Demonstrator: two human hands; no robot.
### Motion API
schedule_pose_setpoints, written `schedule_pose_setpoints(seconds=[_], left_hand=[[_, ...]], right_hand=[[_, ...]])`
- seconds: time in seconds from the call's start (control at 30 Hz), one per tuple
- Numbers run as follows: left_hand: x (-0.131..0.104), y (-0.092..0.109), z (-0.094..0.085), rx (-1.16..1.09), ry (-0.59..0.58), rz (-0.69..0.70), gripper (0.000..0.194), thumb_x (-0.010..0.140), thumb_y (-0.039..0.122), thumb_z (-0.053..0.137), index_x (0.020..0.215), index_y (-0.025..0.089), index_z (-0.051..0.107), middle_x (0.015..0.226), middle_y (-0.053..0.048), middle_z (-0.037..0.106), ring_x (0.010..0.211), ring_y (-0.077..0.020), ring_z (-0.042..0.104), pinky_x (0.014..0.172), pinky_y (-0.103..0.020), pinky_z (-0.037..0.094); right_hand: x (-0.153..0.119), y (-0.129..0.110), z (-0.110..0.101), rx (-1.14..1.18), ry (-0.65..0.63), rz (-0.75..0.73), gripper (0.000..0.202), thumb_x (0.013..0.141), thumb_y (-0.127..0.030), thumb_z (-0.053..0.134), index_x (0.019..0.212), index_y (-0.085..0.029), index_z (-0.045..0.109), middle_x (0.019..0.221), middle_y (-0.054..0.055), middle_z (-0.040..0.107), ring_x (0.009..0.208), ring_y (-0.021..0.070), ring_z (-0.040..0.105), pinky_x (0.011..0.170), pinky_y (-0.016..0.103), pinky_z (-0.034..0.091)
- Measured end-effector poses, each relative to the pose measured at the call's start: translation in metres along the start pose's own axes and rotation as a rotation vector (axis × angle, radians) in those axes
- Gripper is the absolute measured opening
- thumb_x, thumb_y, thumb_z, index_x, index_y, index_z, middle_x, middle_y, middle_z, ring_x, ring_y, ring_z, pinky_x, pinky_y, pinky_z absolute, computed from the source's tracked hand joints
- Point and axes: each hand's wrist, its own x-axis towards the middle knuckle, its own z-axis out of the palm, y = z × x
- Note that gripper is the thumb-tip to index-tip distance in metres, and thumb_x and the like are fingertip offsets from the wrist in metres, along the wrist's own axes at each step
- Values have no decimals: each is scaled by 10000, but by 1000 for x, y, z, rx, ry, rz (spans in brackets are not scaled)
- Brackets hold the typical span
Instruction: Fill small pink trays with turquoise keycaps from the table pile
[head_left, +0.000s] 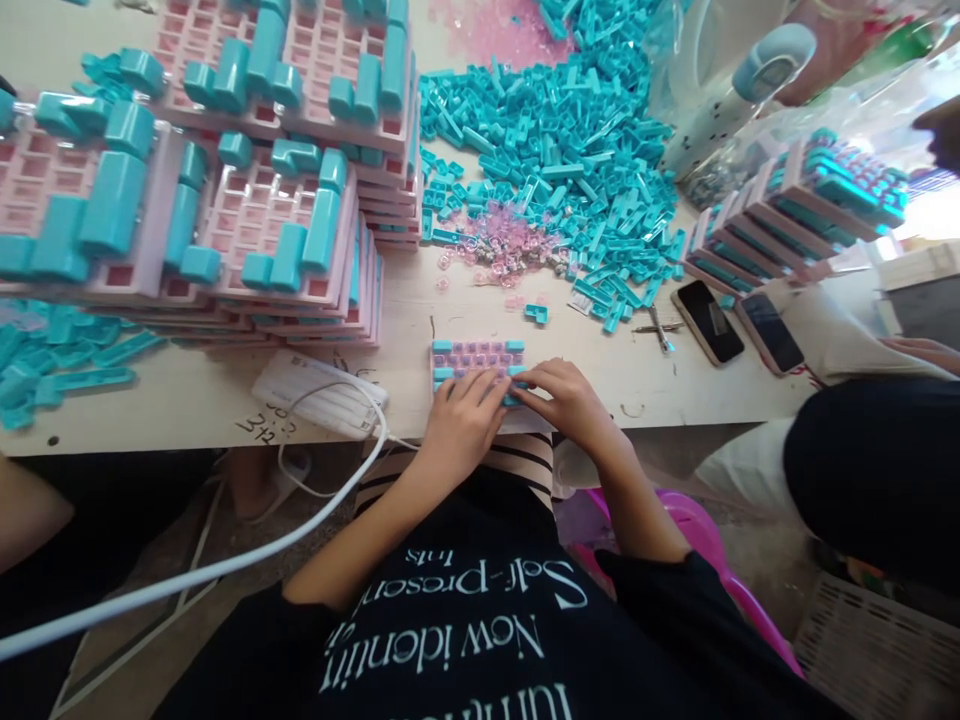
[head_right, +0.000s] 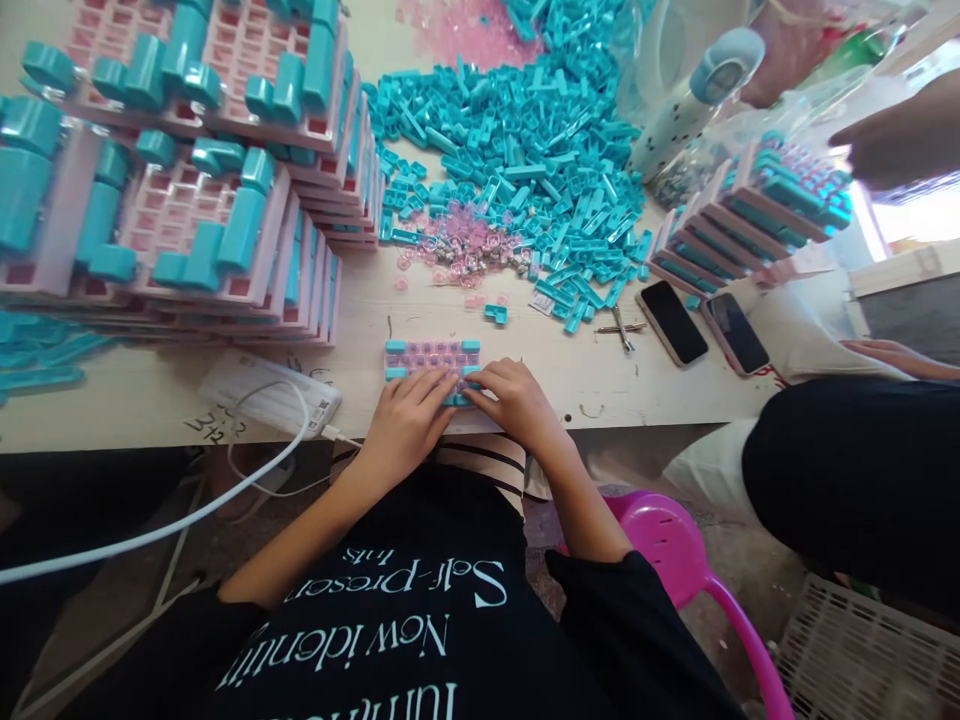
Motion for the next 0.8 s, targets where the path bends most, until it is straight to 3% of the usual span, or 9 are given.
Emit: schedule_pose_setpoints(seconds=[0.2,0.47,0.6,0.8], left_hand=[[-3,1,6,82,-7,35,381,901,235,427,1273,208,504,1361,-77,483,1217,-237,436,955,-397,337],[-8,0,17,204,-9,93,416,912,181,369,1313,193,479,1389,-82,450,1234,-267,432,930,-414,346],[-9,0,17,206,-55,96,450,910,145,334,1346,183,440,1410,-72,414,1266,-270,404,945,-406,340],[-9,-2,19,161,-102,101,467,916,145,313,1372,191,400,1424,-57,390,1293,-250,378,958,-393,333]], right_hand=[[1,-3,-2,-148,-77,-66,238,914,-298,469,953,-170,665,738,47,631,726,164,522,672,286,370],[-3,-29,-2,-535,-186,-270,325,923,-203,415,1083,-2,613,752,139,626,728,218,491,649,344,334],[-4,-32,3,-612,-215,-273,309,887,-84,388,1064,-30,636,765,153,629,733,235,492,644,360,344],[-6,-29,8,-518,-232,-213,329,869,-68,388,1104,-16,612,804,178,632,758,258,505,661,386,366]])
